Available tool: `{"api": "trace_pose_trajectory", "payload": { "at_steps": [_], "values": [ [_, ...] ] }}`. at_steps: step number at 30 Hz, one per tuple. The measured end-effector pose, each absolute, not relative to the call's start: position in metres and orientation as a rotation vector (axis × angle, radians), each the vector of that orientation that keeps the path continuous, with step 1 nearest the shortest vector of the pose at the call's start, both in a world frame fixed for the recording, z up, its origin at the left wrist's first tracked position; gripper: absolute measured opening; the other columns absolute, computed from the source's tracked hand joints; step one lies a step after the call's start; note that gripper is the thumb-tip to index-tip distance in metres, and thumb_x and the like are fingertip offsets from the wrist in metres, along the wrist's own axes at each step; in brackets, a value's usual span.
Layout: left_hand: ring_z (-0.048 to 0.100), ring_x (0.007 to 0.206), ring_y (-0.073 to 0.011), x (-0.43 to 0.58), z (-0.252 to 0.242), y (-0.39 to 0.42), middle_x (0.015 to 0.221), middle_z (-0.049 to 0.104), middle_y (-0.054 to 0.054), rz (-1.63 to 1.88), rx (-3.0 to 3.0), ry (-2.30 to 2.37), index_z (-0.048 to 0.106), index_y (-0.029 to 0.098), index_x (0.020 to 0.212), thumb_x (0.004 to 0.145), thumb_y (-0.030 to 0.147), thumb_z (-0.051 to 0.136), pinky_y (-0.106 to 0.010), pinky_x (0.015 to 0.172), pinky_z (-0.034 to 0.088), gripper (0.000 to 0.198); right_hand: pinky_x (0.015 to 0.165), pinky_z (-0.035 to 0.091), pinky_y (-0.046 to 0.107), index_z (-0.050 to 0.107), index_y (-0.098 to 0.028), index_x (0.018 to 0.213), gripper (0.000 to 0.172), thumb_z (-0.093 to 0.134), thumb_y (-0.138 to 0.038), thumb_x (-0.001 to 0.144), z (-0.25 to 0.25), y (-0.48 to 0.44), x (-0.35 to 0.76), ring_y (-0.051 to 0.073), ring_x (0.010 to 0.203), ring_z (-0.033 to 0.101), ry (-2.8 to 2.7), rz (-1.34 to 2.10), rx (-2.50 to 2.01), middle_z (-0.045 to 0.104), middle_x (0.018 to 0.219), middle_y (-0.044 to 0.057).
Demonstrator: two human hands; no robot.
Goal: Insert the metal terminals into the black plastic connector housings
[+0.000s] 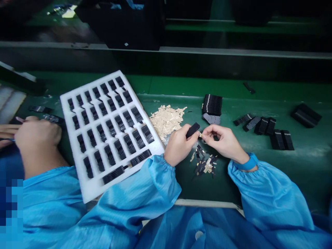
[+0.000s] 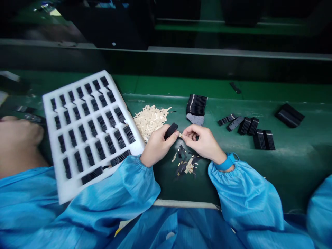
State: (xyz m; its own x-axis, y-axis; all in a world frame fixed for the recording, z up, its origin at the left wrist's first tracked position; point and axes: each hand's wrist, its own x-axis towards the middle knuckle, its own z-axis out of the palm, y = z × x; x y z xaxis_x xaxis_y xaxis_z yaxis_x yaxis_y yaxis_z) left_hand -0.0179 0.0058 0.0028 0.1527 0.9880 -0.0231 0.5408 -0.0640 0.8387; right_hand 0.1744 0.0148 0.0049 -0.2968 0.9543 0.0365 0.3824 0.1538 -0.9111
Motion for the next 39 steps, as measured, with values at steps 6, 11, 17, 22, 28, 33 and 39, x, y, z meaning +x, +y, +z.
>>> {"api": "trace_pose_trajectory", "payload": {
  "at_steps": [6, 11, 17, 22, 28, 33, 39],
  "values": [
    [0.065, 0.087, -0.0191, -0.017, 0.0, 0.005, 0.091, 0.069, -0.001, 0.909, 1.6, 1.411, 0.062, 0.023, 0.1, 0.092, 0.041, 0.062, -0.028, 0.074, 0.044, 0.02, 0.058, 0.043, 0.029, 0.068, -0.02, 0.083, 0.008, 0.067, -0.025, 0.088, 0.007, 0.011, 0.169, 0.013, 0.061, 0.05, -1.812, 1.008, -1.21, 0.062, 0.07, 0.0],
    [0.05, 0.063, -0.0131, -0.015, 0.0, 0.004, 0.064, 0.051, 0.003, 0.857, 1.62, 1.355, 0.056, 0.02, 0.076, 0.095, 0.041, 0.056, -0.025, 0.061, 0.036, 0.028, 0.059, 0.043, 0.03, 0.069, -0.02, 0.082, 0.004, 0.067, -0.018, 0.085, 0.008, 0.009, 0.167, 0.014, 0.062, 0.052, -1.813, 0.848, -1.182, 0.062, 0.07, 0.0],
    [0.045, 0.064, -0.0113, -0.014, 0.002, 0.003, 0.065, 0.046, 0.004, 0.883, 1.6, 1.286, 0.052, 0.019, 0.071, 0.091, 0.034, 0.058, -0.024, 0.06, 0.033, 0.025, 0.059, 0.043, 0.031, 0.068, -0.021, 0.081, 0.007, 0.067, -0.015, 0.083, 0.008, 0.007, 0.168, 0.014, 0.063, 0.053, -1.819, 0.825, -1.156, 0.063, 0.071, 0.0],
    [0.044, 0.06, -0.0113, -0.018, 0.004, 0.006, 0.06, 0.042, 0.005, 0.91, 1.63, 1.453, 0.043, 0.02, 0.065, 0.087, 0.027, 0.059, -0.025, 0.059, 0.031, 0.028, 0.06, 0.044, 0.031, 0.066, -0.021, 0.08, 0.006, 0.066, -0.017, 0.083, 0.003, 0.008, 0.171, 0.015, 0.065, 0.055, -1.766, 0.857, -1.181, 0.063, 0.073, 0.001],
    [0.052, 0.061, -0.0152, -0.026, 0.011, 0.008, 0.062, 0.052, 0.001, 0.939, 1.894, 1.78, 0.052, 0.021, 0.073, 0.093, 0.035, 0.057, -0.027, 0.061, 0.031, 0.025, 0.058, 0.044, 0.029, 0.064, -0.02, 0.083, 0.006, 0.065, -0.024, 0.087, -0.003, 0.014, 0.173, 0.015, 0.064, 0.055, -1.524, 1.024, -1.274, 0.062, 0.074, 0.001],
    [0.058, 0.066, -0.0152, -0.025, 0.012, 0.008, 0.07, 0.06, 0.002, 0.955, 1.759, 1.613, 0.067, 0.02, 0.11, 0.091, 0.025, 0.058, -0.026, 0.066, 0.041, 0.021, 0.059, 0.042, 0.029, 0.065, -0.02, 0.084, 0.006, 0.065, -0.025, 0.088, -0.001, 0.013, 0.172, 0.014, 0.065, 0.054, -1.578, 1.053, -1.27, 0.061, 0.074, 0.001],
    [0.057, 0.067, -0.0127, -0.02, 0.01, 0.011, 0.075, 0.064, 0.0, 0.839, 1.507, 1.236, 0.07, 0.016, 0.093, 0.09, 0.036, 0.062, -0.024, 0.063, 0.042, 0.022, 0.062, 0.042, 0.03, 0.064, -0.021, 0.082, 0.009, 0.059, -0.016, 0.089, 0.002, 0.01, 0.171, 0.015, 0.07, 0.055, -1.737, 0.961, -1.191, 0.06, 0.081, 0.001]
  ]
}}
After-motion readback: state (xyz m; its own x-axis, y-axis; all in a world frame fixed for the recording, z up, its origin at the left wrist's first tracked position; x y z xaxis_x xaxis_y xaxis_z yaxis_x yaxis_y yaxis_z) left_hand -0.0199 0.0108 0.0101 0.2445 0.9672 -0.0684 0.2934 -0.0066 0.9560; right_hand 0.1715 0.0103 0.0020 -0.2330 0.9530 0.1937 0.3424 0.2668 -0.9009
